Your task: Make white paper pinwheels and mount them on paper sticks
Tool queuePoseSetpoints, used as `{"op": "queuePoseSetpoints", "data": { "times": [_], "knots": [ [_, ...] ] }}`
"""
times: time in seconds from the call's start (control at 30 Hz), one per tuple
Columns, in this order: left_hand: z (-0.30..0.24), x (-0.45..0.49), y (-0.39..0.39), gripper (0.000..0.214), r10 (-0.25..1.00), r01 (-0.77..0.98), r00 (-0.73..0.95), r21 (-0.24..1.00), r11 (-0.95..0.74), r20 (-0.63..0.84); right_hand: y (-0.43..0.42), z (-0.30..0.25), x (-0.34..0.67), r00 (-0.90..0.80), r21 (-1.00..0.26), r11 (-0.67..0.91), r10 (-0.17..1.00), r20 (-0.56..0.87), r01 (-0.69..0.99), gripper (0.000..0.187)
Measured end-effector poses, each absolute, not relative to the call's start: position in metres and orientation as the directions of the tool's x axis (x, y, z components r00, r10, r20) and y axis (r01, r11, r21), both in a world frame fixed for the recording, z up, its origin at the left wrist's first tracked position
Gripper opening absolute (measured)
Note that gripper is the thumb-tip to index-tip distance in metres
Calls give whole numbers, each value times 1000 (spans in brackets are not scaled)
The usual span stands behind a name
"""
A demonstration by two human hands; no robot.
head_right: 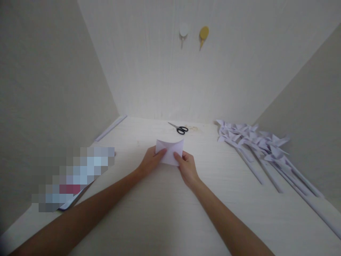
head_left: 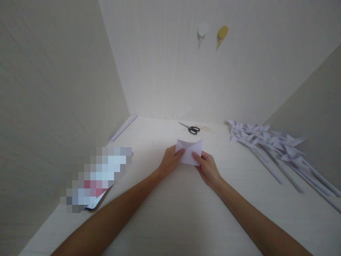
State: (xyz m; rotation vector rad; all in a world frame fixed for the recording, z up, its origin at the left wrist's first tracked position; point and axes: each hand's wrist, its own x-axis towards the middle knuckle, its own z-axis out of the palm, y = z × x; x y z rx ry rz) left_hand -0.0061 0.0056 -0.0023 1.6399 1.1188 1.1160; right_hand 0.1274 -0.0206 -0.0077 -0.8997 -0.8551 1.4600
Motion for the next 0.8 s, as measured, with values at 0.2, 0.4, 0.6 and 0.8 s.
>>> {"op": "queuePoseSetpoints", "data": {
  "times": [0.2,0.4,0.6,0.8],
  "knots": [
    [-2,-6,8,30,978,-129,203,989,74,-47,-21,-6,131,-45,-886,-85,996,-72,-455,18],
    [0,-5,8,29,960,-282,260,943,177,-103,-20,-5,130,-54,-863,-117,993,-104,-492,17],
    [-3,-3,7,29,964,-281,248,946,164,-94,-22,-3,130,-60,-844,-130,991,-116,-520,16],
    [-1,-1,4,30,986,-206,131,970,128,-102,-24,-2,128,-47,-844,-117,993,-108,-524,14]
  ]
}}
